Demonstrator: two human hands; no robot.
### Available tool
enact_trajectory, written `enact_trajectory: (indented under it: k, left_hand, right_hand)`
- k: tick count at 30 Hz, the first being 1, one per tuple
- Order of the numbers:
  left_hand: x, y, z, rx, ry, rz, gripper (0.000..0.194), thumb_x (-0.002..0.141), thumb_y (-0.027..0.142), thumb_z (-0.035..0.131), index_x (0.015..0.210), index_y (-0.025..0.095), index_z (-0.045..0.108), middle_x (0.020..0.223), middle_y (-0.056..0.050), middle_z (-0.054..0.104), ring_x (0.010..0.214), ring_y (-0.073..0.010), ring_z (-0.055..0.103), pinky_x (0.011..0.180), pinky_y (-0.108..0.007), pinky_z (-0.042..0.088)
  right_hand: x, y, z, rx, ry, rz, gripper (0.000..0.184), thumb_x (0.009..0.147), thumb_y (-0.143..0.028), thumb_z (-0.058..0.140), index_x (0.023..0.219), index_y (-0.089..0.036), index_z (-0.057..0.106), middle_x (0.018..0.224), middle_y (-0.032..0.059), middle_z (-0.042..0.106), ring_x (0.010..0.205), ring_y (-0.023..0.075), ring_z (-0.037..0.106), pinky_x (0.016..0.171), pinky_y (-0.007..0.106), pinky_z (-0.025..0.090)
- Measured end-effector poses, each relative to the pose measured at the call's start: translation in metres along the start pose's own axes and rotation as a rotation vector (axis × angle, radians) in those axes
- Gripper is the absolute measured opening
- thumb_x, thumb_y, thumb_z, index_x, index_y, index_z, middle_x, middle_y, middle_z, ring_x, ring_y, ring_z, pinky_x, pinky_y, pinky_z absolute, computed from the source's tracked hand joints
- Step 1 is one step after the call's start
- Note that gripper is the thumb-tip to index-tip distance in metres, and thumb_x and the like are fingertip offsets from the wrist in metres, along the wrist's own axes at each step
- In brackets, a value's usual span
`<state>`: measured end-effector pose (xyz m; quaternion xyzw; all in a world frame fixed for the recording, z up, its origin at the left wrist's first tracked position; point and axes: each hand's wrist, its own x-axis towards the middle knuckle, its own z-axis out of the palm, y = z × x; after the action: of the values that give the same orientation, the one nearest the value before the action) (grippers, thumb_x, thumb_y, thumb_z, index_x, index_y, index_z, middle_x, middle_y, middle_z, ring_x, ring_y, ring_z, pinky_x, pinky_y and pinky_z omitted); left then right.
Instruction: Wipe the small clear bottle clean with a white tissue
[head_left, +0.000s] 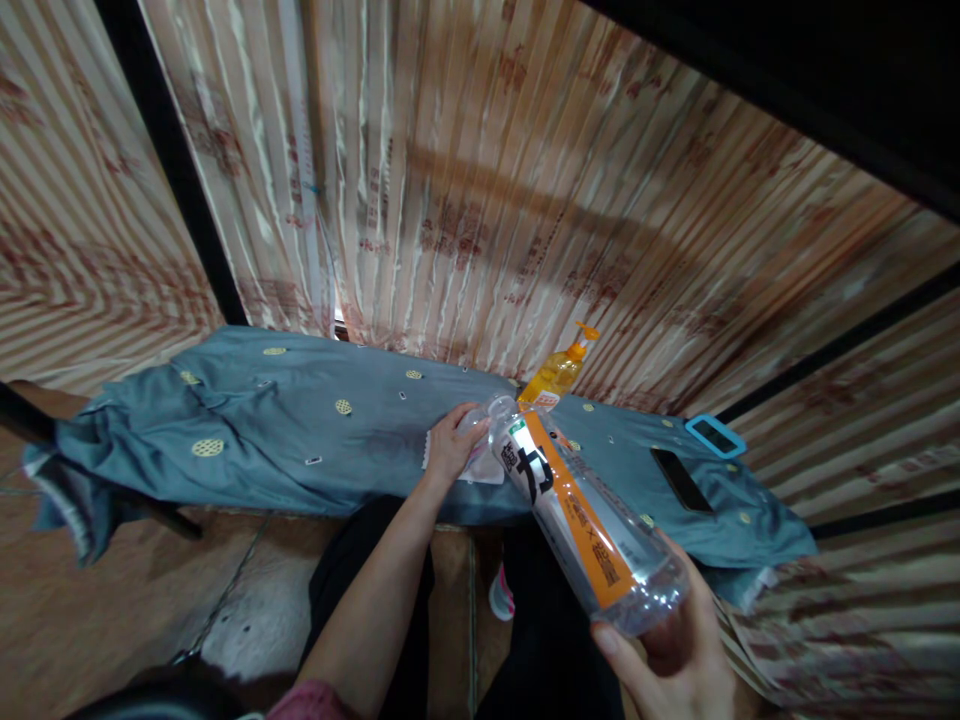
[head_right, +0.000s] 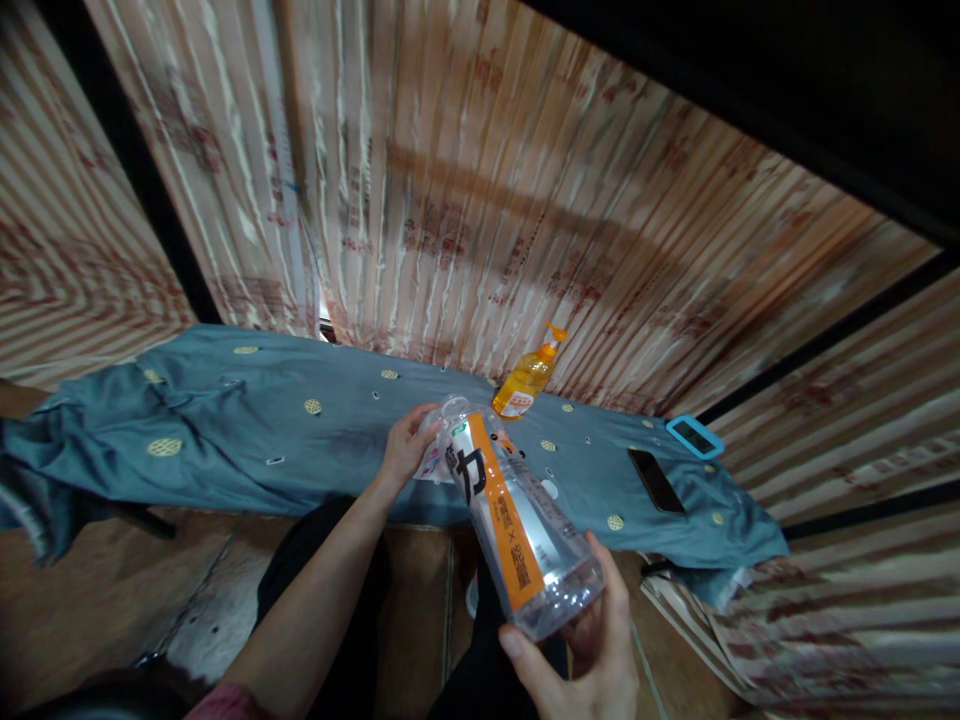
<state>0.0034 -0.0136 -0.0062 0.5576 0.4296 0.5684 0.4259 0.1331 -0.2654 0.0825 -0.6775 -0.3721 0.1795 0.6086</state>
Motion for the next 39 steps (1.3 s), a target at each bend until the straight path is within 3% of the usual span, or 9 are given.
enact_trajectory:
  k: [6, 14, 31, 39]
  left_hand:
    - [0.0003, -0.0035, 0.0011, -0.010, 0.015, 0.001, 0.034, 0.077, 0.040, 0.075, 0.103, 0.018, 0.076, 0.105, -0.008, 0.079, 0.099, -0.0265, 0.072, 0.097, -0.038, 0.053]
    - [-0.0006, 0.0013, 0.0005, -0.014, 0.018, 0.002, 0.032, 0.076, 0.039, 0.075, 0.101, 0.020, 0.077, 0.103, -0.007, 0.080, 0.098, -0.0255, 0.072, 0.095, -0.036, 0.053]
    - [-0.0007, 0.0034, -0.0015, -0.015, 0.007, -0.010, 0.032, 0.076, 0.040, 0.075, 0.100, 0.019, 0.076, 0.103, -0.007, 0.080, 0.099, -0.0262, 0.072, 0.095, -0.036, 0.054]
    - [-0.0003, 0.0001, 0.0007, -0.020, 0.024, -0.001, 0.033, 0.075, 0.040, 0.076, 0.101, 0.019, 0.076, 0.104, -0.007, 0.079, 0.099, -0.0255, 0.072, 0.097, -0.037, 0.053]
  right_hand:
    - [-0.0004, -0.0024, 0.0009, 0.021, 0.009, 0.013, 0.100, 0.061, -0.046, 0.089, 0.145, -0.017, 0.042, 0.131, 0.0163, 0.065, 0.113, 0.0305, 0.067, 0.088, 0.034, 0.054]
    - [0.0029, 0.0041, -0.0034, -0.006, -0.024, -0.043, 0.098, 0.062, -0.046, 0.090, 0.144, -0.017, 0.043, 0.127, 0.0170, 0.068, 0.109, 0.0331, 0.069, 0.083, 0.037, 0.057]
    - [0.0005, -0.0019, -0.0006, 0.001, -0.018, -0.008, 0.100, 0.065, -0.046, 0.088, 0.147, -0.017, 0.041, 0.131, 0.0159, 0.066, 0.114, 0.0322, 0.067, 0.090, 0.037, 0.054]
    - [-0.0003, -0.0011, -0.0003, -0.005, -0.004, -0.001, 0.104, 0.063, -0.048, 0.088, 0.150, -0.018, 0.040, 0.132, 0.0166, 0.065, 0.112, 0.0339, 0.067, 0.086, 0.038, 0.055]
